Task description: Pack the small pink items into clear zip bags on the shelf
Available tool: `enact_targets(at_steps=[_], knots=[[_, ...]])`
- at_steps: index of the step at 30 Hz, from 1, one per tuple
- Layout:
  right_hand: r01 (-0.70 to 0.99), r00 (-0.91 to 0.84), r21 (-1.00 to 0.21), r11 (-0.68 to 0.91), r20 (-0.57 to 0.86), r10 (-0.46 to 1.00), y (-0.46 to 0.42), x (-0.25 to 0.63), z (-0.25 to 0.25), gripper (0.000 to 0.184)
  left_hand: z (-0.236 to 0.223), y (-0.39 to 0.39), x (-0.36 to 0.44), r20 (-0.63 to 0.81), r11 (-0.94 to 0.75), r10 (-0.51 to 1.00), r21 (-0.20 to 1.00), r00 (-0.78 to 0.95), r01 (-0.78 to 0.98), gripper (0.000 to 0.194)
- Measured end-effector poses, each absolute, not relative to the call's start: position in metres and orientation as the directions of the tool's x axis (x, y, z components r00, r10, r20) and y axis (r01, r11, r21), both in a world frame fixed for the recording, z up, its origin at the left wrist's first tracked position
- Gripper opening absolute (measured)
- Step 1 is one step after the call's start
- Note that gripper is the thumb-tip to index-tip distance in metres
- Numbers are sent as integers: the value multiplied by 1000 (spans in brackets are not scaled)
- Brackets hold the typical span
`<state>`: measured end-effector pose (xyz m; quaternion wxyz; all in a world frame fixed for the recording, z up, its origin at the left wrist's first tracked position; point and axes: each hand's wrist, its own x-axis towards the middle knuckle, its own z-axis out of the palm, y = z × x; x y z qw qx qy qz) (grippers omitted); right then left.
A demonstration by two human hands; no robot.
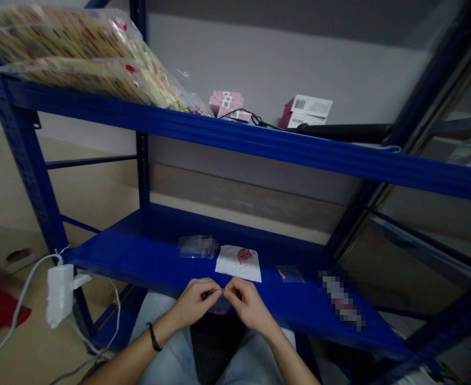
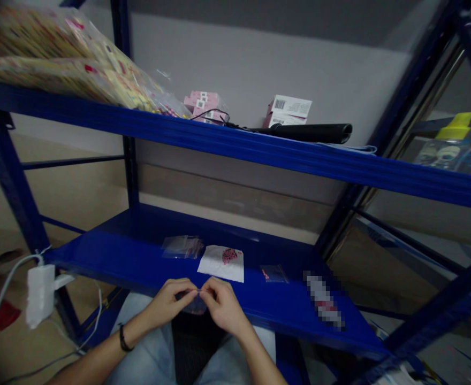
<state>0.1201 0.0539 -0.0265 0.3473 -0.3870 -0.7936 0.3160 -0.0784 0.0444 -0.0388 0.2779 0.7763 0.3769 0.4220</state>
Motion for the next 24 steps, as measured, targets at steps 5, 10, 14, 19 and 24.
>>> enact_targets(at_steps=[5, 10, 14, 19, 24], knots=[[444, -507, -705, 553, 311, 804, 48, 119, -17, 19, -39, 45, -81, 455, -609, 783, 702, 425, 370, 28], [459, -605, -644, 612, 279, 746, 43, 124, -9, 16, -38, 47, -86, 451, -685, 698, 647, 556, 335, 38], [442, -631, -640, 629, 277, 725, 42, 136, 7, 22, -40, 54, -91, 396, -634, 726, 702, 562, 324, 50], [453, -288, -777, 437, 336, 897, 70, 204, 23, 33, -50, 74, -117, 347, -401, 914, 852, 212, 337, 40], [335, 249, -929, 158, 249, 936, 120, 300, -15, 45, -53, 98, -140, 356, -337, 934, 905, -28, 259, 31]])
